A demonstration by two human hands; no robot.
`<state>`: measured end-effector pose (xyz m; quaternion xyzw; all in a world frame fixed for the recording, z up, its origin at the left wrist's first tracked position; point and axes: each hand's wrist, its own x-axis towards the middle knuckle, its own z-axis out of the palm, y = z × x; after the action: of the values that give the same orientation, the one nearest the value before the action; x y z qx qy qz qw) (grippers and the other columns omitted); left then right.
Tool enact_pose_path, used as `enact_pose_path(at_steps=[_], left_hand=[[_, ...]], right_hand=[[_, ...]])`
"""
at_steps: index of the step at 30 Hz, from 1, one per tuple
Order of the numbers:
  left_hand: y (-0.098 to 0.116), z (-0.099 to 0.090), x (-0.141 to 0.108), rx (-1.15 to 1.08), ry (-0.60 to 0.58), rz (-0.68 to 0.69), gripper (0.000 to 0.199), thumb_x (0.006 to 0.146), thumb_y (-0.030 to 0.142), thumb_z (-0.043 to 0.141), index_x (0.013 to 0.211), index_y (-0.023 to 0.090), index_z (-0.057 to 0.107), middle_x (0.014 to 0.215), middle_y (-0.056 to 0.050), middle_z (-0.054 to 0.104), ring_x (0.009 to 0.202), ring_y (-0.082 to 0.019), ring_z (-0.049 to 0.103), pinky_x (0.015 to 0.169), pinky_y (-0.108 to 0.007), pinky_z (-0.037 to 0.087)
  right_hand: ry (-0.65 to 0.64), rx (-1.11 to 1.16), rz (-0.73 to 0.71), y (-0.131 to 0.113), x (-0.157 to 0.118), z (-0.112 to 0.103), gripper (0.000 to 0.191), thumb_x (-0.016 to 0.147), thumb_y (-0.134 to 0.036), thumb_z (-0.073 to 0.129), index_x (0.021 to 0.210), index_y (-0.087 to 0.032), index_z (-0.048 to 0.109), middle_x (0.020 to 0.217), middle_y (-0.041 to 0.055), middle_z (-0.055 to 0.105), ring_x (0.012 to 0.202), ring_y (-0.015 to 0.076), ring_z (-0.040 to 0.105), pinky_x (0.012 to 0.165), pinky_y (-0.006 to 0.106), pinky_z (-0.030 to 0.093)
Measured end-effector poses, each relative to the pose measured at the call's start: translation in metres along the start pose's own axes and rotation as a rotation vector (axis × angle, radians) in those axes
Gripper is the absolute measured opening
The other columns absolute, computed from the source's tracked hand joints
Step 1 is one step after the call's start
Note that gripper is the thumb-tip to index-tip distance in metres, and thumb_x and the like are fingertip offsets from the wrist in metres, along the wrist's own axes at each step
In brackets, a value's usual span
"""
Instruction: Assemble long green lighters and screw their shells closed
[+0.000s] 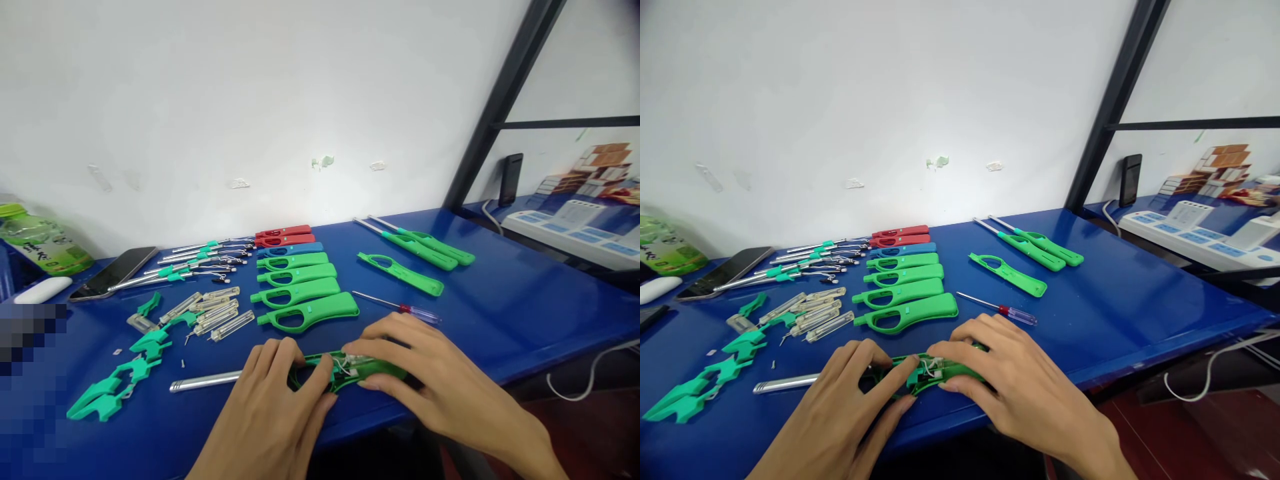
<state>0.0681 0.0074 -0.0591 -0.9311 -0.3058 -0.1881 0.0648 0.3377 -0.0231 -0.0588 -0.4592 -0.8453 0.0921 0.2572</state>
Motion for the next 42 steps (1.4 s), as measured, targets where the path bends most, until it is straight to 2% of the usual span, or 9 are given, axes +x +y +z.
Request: enact_pose_path(at_steps=[4,8,12,17,20,23,26,31,42], left_hand=[[-0.001,0.002,0.000,-0.003,-0.003,-0.001,0.033,0.108,0.024,0.054,0.140,0.023,0.062,0.106,-0.009,0.061,0.092,-0.025,0.060,0.078,-0.042,0.059],[-0.001,0.003,0.001,0.006,0.037,0.002,0.034,0.108,0.025,0.054,0.141,0.024,0.061,0.107,-0.009,0.062,0.094,-0.026,0.062,0.081,-0.043,0.059],[-0.004,0.006,-0.003,0.014,0.061,0.010,0.035,0.109,0.026,0.052,0.143,0.024,0.061,0.110,-0.009,0.065,0.097,-0.027,0.064,0.083,-0.044,0.060],[-0.008,0.014,-0.008,0.050,0.093,0.050,0.039,0.112,0.030,0.050,0.149,0.021,0.057,0.118,-0.010,0.070,0.104,-0.028,0.067,0.088,-0.043,0.059],[-0.007,0.015,-0.007,0.046,0.160,0.017,0.035,0.112,0.032,0.051,0.144,0.020,0.060,0.113,-0.008,0.070,0.101,-0.026,0.068,0.088,-0.041,0.060],[-0.004,0.015,-0.006,0.034,0.205,-0.013,0.032,0.113,0.033,0.050,0.140,0.020,0.061,0.109,-0.007,0.070,0.097,-0.025,0.070,0.086,-0.041,0.061],[-0.005,0.018,-0.008,0.040,0.222,-0.029,0.032,0.113,0.037,0.051,0.139,0.022,0.061,0.110,-0.007,0.071,0.099,-0.025,0.071,0.085,-0.040,0.062],[-0.009,0.022,-0.012,0.044,0.238,-0.039,0.035,0.112,0.045,0.054,0.139,0.025,0.062,0.115,-0.006,0.073,0.104,-0.025,0.073,0.088,-0.039,0.065],[-0.009,0.023,-0.012,0.040,0.249,-0.066,0.039,0.110,0.048,0.056,0.141,0.025,0.060,0.123,-0.009,0.072,0.109,-0.027,0.075,0.090,-0.043,0.068]], right_hand=[[0.089,-0.038,0.019,-0.002,-0.002,0.003,0.028,0.107,-0.041,0.066,0.134,-0.036,0.069,0.125,0.0033,0.074,0.116,0.0238,0.072,0.106,0.043,0.055],[0.322,-0.063,0.001,0.003,-0.003,-0.002,0.017,0.109,-0.031,0.061,0.121,-0.031,0.073,0.115,0.0045,0.077,0.107,0.0226,0.074,0.097,0.040,0.057],[0.557,-0.237,0.212,0.034,-0.005,-0.021,0.016,0.109,-0.034,0.061,0.111,-0.028,0.075,0.113,0.0046,0.080,0.108,0.0243,0.076,0.097,0.039,0.058],[0.457,-0.356,0.371,0.081,-0.008,-0.034,0.035,0.104,-0.046,0.066,0.129,-0.024,0.075,0.124,0.0107,0.081,0.116,0.0372,0.076,0.098,0.054,0.060],[0.388,-0.386,0.399,0.091,-0.007,-0.028,0.038,0.103,-0.048,0.067,0.130,-0.025,0.077,0.122,0.0102,0.083,0.115,0.0372,0.077,0.095,0.053,0.061],[0.378,-0.397,0.404,0.091,-0.008,-0.024,0.034,0.105,-0.046,0.064,0.129,-0.027,0.076,0.119,0.0079,0.084,0.105,0.0326,0.081,0.088,0.046,0.063],[0.416,-0.410,0.396,0.090,-0.011,-0.024,0.036,0.105,-0.046,0.064,0.134,-0.027,0.073,0.118,0.0080,0.083,0.101,0.0328,0.081,0.085,0.047,0.064],[0.506,-0.407,0.297,0.083,-0.014,-0.025,0.038,0.106,-0.047,0.064,0.139,-0.028,0.067,0.129,0.0076,0.080,0.114,0.0326,0.078,0.095,0.049,0.063],[0.595,-0.339,0.078,0.062,-0.012,-0.027,0.043,0.102,-0.034,0.076,0.142,-0.028,0.062,0.127,0.0036,0.081,0.118,0.0225,0.078,0.106,0.036,0.060]])
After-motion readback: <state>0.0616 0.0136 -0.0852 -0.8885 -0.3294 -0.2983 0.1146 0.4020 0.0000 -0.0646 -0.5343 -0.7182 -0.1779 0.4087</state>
